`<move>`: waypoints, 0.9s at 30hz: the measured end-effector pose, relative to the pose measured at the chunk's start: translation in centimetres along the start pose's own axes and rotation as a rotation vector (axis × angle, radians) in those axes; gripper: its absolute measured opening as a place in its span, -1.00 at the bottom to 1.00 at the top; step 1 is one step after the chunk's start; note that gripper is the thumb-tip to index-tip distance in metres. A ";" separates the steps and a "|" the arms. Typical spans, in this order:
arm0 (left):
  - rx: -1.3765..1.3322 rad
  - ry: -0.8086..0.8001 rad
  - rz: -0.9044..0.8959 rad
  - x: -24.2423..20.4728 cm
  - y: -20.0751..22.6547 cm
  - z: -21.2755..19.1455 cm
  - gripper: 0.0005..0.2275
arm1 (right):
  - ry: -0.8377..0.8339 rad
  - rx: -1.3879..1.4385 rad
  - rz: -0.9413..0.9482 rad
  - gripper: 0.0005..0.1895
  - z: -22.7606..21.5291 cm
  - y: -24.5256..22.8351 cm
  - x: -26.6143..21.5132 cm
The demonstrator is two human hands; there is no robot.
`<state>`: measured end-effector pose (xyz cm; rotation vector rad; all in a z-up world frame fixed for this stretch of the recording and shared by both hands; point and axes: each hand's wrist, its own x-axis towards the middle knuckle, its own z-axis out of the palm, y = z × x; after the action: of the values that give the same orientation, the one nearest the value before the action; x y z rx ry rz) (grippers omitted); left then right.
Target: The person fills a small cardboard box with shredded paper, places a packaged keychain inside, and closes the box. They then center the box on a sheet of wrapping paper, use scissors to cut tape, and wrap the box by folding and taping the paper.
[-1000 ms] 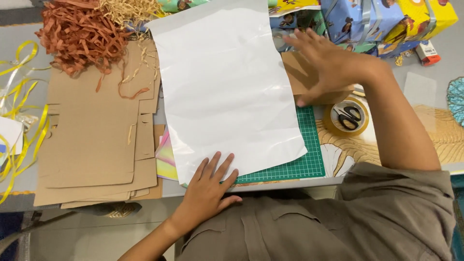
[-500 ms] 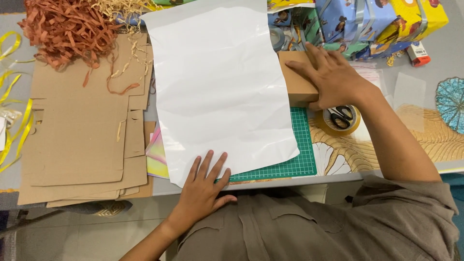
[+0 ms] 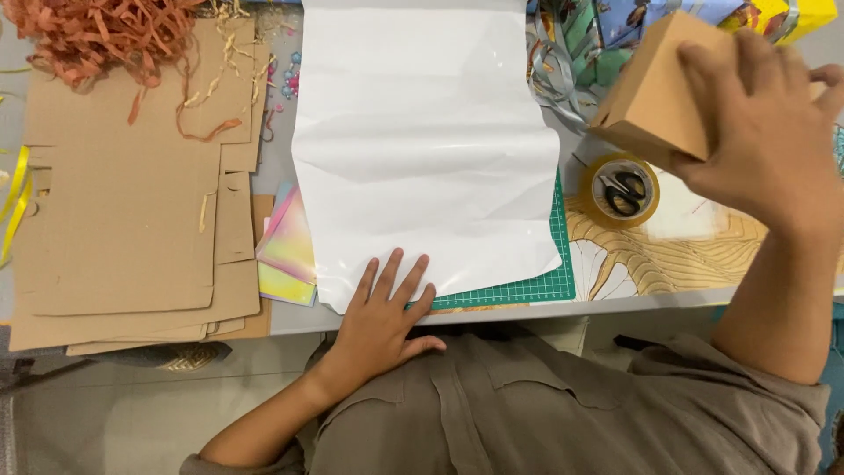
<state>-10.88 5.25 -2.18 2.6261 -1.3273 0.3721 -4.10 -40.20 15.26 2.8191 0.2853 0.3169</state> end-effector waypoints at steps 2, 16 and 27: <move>-0.022 -0.003 -0.011 0.4 0.4 0.2 -0.27 | 0.060 -0.061 0.002 0.20 -1.1 0.2 -0.4; -0.183 -0.066 0.007 0.5 2.0 1.8 -0.36 | -0.183 0.375 -0.326 0.26 3.6 -18.1 8.4; -0.231 -0.092 0.005 0.1 0.3 1.2 -0.44 | -0.195 0.573 -0.281 -0.13 6.5 -16.8 7.3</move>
<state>-10.90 4.65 -3.28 2.4748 -1.3166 0.0919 1.72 -24.47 5.43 3.2623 0.8334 -0.1267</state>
